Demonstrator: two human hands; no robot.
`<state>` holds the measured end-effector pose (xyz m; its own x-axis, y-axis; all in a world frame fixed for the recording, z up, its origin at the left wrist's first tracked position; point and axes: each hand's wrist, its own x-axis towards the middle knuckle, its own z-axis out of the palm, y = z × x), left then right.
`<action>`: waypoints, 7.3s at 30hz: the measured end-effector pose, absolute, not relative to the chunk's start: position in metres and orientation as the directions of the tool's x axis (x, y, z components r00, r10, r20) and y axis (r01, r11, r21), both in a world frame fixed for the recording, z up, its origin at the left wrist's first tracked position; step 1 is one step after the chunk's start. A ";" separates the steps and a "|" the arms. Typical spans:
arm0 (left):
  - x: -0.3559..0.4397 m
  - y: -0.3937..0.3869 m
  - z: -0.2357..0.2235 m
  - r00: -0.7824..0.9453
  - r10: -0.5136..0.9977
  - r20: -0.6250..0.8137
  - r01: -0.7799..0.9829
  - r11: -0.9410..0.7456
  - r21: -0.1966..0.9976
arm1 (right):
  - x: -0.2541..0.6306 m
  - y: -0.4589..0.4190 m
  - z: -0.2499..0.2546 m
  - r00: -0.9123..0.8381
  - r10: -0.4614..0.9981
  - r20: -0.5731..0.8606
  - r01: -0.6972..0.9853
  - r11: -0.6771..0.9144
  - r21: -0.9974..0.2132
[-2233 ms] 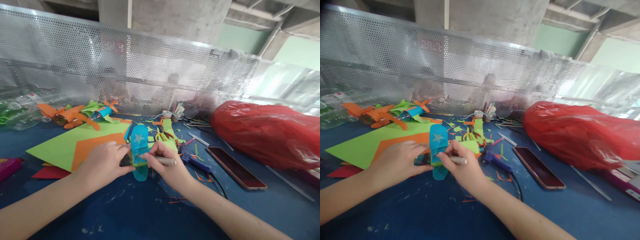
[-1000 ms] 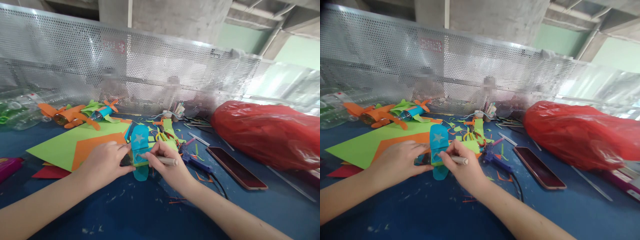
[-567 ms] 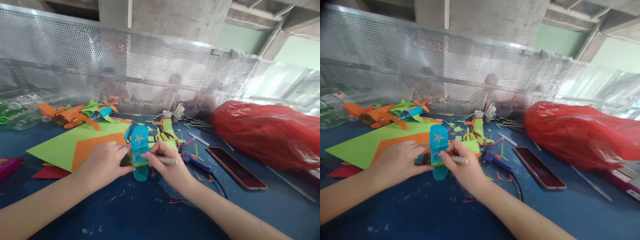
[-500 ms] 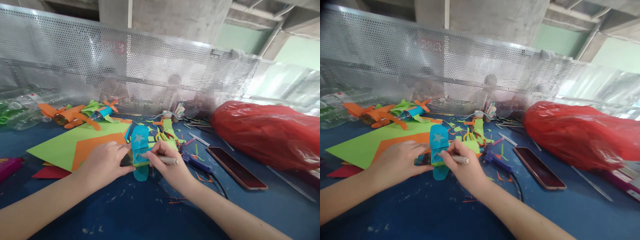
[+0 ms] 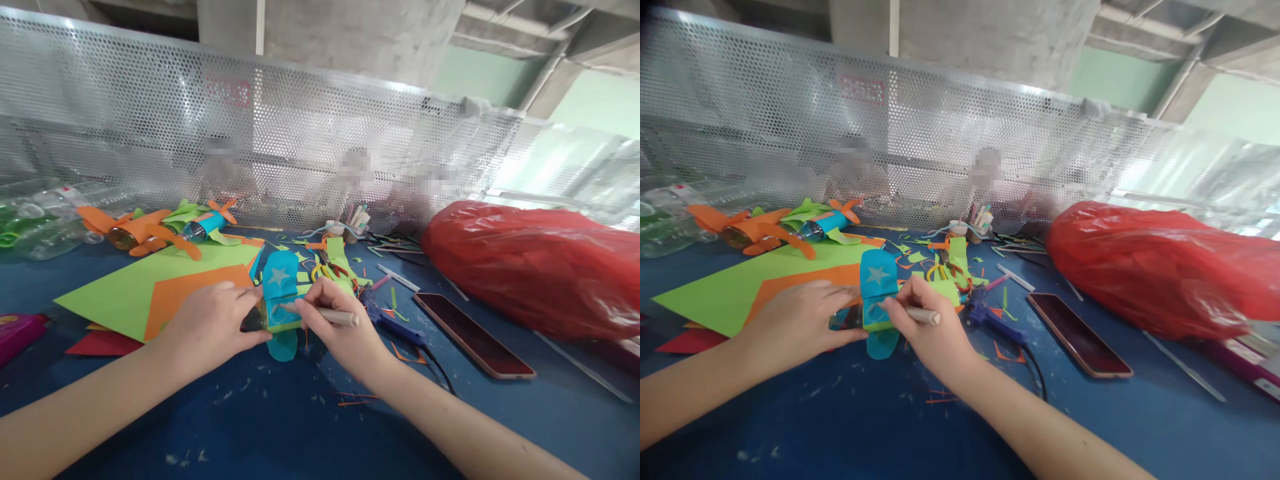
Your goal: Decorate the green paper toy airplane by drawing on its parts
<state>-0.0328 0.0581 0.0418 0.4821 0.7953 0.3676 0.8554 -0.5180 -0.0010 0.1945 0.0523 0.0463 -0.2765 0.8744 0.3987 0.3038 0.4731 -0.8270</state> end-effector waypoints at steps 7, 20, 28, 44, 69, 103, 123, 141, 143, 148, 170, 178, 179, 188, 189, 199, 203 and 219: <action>-0.036 0.061 0.036 0.486 0.769 0.414 0.847 -0.531 -0.009 | 0.195 0.052 0.045 -0.273 0.873 0.405 0.301 0.477 -0.825; -0.030 0.056 0.046 0.475 0.808 0.348 0.867 -0.498 -0.027 | 0.196 0.053 0.045 -0.297 0.872 0.389 0.297 0.472 -0.830; -0.032 0.057 0.043 0.482 0.791 0.377 0.858 -0.514 -0.017 | 0.196 0.052 0.047 -0.299 0.878 0.375 0.305 0.460 -0.834; -0.032 0.058 0.042 0.464 0.801 0.378 0.859 -0.511 0.028 | 0.195 0.051 0.048 -0.271 0.880 0.391 0.308 0.464 -0.831; -0.033 0.058 0.042 0.488 0.792 0.367 0.851 -0.524 -0.001 | 0.195 0.050 0.050 -0.274 0.870 0.409 0.336 0.485 -0.807; -0.033 0.058 0.043 0.496 0.778 0.386 0.854 -0.518 -0.053 | 0.196 0.049 0.051 -0.276 0.854 0.441 0.310 0.513 -0.800; -0.030 0.056 0.046 0.484 0.799 0.358 0.859 -0.512 -0.019 | 0.195 0.050 0.047 -0.307 0.868 0.389 0.307 0.478 -0.823; -0.032 0.058 0.044 0.491 0.782 0.384 0.851 -0.524 -0.019 | 0.194 0.049 0.047 -0.317 0.873 0.372 0.304 0.465 -0.832; -0.032 0.059 0.042 0.492 0.771 0.405 0.849 -0.527 -0.028 | 0.195 0.049 0.046 -0.317 0.875 0.365 0.305 0.459 -0.835; -0.033 0.059 0.040 0.501 0.763 0.409 0.845 -0.534 -0.038 | 0.195 0.049 0.046 -0.313 0.885 0.343 0.311 0.437 -0.844; -0.031 0.057 0.046 0.497 0.790 0.360 0.848 -0.530 -0.007 | 0.192 0.048 0.049 -0.326 0.885 0.332 0.233 0.416 -0.879; -0.030 0.056 0.047 0.463 0.810 0.359 0.857 -0.513 0.053 | 0.193 0.048 0.048 -0.311 0.885 0.346 0.260 0.429 -0.865; -0.030 0.056 0.047 0.455 0.812 0.365 0.857 -0.511 0.069 | 0.193 0.048 0.048 -0.302 0.887 0.350 0.264 0.431 -0.863; -0.030 0.057 0.045 0.458 0.804 0.379 0.859 -0.510 0.045 | 0.194 0.050 0.046 -0.292 0.884 0.364 0.267 0.441 -0.857; -0.030 0.057 0.045 0.461 0.802 0.380 0.859 -0.511 0.038 | 0.194 0.050 0.046 -0.298 0.884 0.361 0.270 0.440 -0.856; -0.032 0.058 0.042 0.480 0.777 0.407 0.848 -0.529 0.011 | 0.194 0.051 0.045 -0.265 0.885 0.382 0.279 0.450 -0.848; -0.031 0.057 0.045 0.471 0.793 0.386 0.850 -0.525 0.041 | 0.194 0.051 0.046 -0.278 0.884 0.375 0.272 0.447 -0.852; -0.031 0.058 0.044 0.480 0.795 0.370 0.854 -0.521 0.010 | 0.195 0.051 0.046 -0.290 0.877 0.384 0.268 0.459 -0.847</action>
